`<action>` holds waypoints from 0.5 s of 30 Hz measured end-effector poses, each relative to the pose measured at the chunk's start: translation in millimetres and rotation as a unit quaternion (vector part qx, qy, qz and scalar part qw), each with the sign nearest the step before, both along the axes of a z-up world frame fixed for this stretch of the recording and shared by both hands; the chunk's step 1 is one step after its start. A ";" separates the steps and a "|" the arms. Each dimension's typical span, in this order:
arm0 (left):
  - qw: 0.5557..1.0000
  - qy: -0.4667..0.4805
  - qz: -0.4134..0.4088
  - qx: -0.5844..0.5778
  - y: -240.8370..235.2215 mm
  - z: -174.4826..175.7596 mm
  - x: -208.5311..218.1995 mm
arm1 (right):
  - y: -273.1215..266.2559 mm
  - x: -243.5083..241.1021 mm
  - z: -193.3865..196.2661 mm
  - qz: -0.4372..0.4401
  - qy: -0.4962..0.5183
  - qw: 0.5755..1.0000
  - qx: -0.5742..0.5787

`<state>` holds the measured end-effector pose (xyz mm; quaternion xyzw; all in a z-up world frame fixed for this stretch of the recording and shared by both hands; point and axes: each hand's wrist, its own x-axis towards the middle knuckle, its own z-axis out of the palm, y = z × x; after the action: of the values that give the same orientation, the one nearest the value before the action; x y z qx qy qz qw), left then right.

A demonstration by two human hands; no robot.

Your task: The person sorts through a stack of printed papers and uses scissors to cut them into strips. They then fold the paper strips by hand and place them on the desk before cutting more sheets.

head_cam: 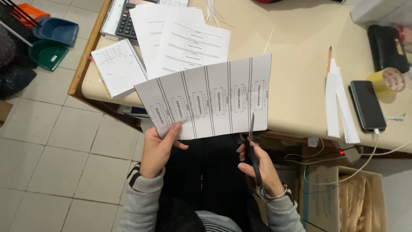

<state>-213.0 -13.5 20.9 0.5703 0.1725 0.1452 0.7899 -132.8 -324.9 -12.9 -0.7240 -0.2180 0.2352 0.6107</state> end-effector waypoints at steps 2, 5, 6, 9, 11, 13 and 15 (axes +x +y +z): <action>1.000 0.001 -0.002 0.000 -0.6 4.7 -0.4 | 0.8 0.3 -0.8 -0.003 0.006 1.000 -0.001; 1.000 -0.003 -0.006 0.001 -0.2 4.6 -0.3 | -0.4 1.5 -4.4 -0.001 0.006 1.000 -0.002; 1.000 -0.006 -0.007 0.003 0.3 3.5 -0.5 | -1.0 1.7 -5.8 0.003 0.002 1.000 -0.002; 1.000 -0.004 -0.005 0.001 -0.8 6.9 -0.4 | -0.4 0.6 -3.7 0.005 0.002 1.000 0.004; 1.000 -0.007 -0.007 -0.001 -0.2 5.0 -0.6 | 0.1 0.1 -3.2 0.006 0.003 1.000 0.003; 1.000 -0.009 -0.008 -0.003 -0.2 4.4 -0.9 | 0.5 -0.4 -2.5 0.007 0.004 1.000 0.002; 1.000 -0.007 -0.006 -0.001 -0.7 5.2 -0.7 | 0.8 -0.3 -1.5 0.009 0.006 1.000 0.002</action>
<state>-213.7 -14.2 26.1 0.5696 0.1633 0.1440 0.7925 -133.1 -324.1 -14.4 -0.7196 -0.2207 0.2448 0.6112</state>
